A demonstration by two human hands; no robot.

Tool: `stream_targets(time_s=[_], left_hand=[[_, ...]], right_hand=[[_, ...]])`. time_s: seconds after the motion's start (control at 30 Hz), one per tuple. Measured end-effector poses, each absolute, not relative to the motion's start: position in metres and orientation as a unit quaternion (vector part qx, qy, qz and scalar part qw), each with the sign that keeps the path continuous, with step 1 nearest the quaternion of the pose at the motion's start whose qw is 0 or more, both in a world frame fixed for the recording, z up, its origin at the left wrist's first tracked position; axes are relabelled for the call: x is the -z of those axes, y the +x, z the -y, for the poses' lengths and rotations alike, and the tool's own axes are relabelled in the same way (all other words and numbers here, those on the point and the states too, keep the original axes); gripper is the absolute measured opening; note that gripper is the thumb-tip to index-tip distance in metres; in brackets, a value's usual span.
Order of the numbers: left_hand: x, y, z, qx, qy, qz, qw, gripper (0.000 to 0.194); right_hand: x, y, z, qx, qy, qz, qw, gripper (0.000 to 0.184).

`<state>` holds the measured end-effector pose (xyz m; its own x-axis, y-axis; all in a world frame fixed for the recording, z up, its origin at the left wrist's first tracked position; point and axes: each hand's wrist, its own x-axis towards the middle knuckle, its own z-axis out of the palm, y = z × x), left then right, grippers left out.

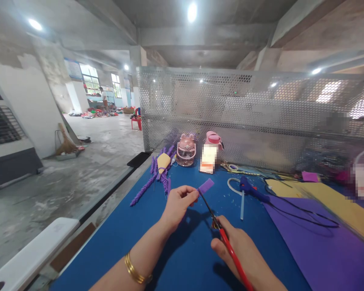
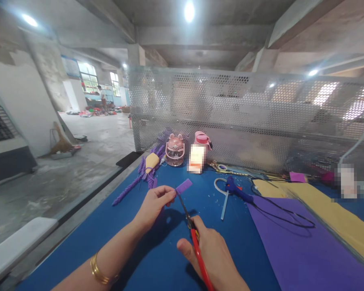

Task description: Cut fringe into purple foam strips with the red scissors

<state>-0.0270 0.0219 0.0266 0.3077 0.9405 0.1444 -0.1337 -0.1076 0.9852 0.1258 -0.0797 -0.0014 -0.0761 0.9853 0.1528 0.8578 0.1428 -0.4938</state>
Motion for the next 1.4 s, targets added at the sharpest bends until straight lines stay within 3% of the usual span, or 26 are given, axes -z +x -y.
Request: stream_targets(time_s=[0.27, 0.8, 1.13, 1.4], left_hand=[[-0.026, -0.028, -0.021, -0.438, 0.606, -0.332, 0.575, 0.024], [-0.024, -0.03, -0.023, -0.442, 0.634, -0.296, 0.561, 0.027], [-0.024, -0.028, -0.02, -0.432, 0.633, -0.305, 0.565, 0.027], [-0.026, -0.028, -0.019, -0.427, 0.63, -0.301, 0.575, 0.024]], right_hand=[[-0.007, 0.121, 0.081, -0.097, -0.654, 0.728, 0.183, 0.062], [-0.002, 0.12, 0.084, 0.006, -0.651, 0.742, 0.159, 0.046], [0.003, 0.12, 0.081, 0.009, -0.634, 0.748, 0.197, 0.062], [0.003, 0.118, 0.081, 0.028, -0.628, 0.749, 0.209, 0.052]])
